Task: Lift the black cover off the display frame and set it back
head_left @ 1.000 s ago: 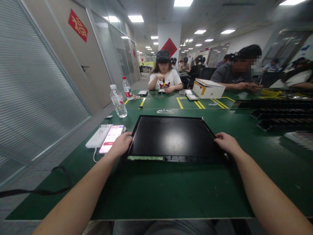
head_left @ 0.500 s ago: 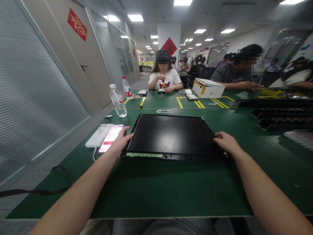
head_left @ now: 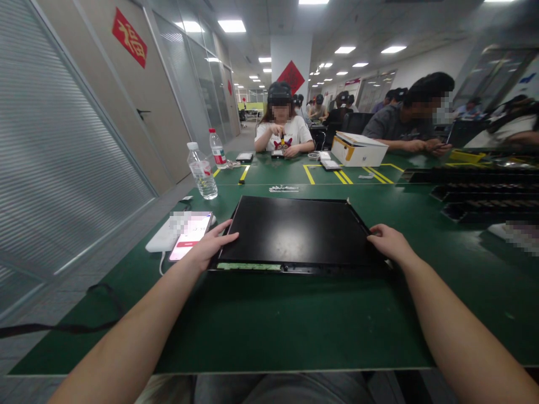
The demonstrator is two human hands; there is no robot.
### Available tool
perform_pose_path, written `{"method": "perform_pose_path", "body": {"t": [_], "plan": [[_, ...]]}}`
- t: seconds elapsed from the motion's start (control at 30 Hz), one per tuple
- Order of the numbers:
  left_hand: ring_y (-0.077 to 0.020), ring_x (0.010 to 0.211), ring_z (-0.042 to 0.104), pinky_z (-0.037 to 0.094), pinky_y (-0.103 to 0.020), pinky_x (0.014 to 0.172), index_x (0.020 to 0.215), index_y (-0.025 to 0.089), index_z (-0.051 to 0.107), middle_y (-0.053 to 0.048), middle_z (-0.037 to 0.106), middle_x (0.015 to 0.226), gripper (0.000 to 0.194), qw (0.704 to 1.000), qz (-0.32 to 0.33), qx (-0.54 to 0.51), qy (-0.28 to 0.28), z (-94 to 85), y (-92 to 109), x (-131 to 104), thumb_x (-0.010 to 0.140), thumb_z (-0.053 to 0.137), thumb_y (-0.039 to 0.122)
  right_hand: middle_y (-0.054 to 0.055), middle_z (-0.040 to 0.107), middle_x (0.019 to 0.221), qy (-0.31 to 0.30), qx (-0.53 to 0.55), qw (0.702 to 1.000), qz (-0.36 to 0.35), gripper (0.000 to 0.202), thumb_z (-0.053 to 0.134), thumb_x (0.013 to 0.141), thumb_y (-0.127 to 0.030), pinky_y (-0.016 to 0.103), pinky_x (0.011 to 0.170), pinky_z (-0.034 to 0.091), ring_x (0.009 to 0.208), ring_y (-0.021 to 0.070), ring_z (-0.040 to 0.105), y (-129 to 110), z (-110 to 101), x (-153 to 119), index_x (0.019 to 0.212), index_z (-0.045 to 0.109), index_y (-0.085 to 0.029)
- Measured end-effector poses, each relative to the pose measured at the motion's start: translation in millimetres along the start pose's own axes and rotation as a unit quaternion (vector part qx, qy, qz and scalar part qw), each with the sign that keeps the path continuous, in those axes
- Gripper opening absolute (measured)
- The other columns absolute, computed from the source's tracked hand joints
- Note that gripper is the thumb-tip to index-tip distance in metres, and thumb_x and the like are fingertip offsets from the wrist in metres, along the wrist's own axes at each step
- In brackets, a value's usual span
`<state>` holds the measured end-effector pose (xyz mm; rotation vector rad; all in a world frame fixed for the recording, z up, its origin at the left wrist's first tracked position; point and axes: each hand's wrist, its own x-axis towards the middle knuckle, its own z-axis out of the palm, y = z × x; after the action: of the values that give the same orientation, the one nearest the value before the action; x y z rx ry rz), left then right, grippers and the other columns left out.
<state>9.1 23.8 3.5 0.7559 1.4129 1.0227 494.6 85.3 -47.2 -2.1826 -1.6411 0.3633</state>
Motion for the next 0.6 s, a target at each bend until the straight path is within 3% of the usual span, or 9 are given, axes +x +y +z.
{"method": "perform_pose_path", "body": {"t": [0.13,0.3,0.6], "plan": [[-0.0214,0.071,0.079,0.066,-0.031,0.067,0.15,0.023,0.052,-0.005,0.081,0.09,0.066,1.0,0.006,0.024,0.01,5.1,2.6,-6.0,0.088,0.071,0.012,0.012,0.075,0.103,-0.01,-0.001,1.0,0.008,0.031,0.063,0.082,-0.03,0.035,0.076,0.05,0.094,0.0281,0.07,-2.3,-2.0,-0.7,0.11,0.071,-0.018],[-0.0245,0.076,0.08,0.066,-0.031,0.067,0.139,0.018,0.061,-0.008,0.081,0.093,0.066,0.999,0.039,0.006,0.0,4.3,-1.2,-3.3,0.077,0.08,0.005,0.011,0.075,0.103,-0.014,-0.009,1.0,0.013,0.032,0.063,0.083,-0.03,0.035,0.078,0.05,0.096,0.0281,0.07,-4.3,-2.2,-1.4,0.111,0.071,-0.018],[-0.0259,0.082,0.081,0.066,-0.029,0.067,0.144,0.015,0.057,-0.011,0.082,0.096,0.072,0.996,0.07,-0.05,-0.003,3.9,-1.8,-4.0,0.077,0.078,0.002,0.01,0.075,0.102,-0.019,-0.004,1.0,0.014,0.032,0.063,0.083,-0.031,0.035,0.078,0.05,0.095,0.0277,0.07,-3.4,-2.2,-1.6,0.112,0.07,-0.019]]}}
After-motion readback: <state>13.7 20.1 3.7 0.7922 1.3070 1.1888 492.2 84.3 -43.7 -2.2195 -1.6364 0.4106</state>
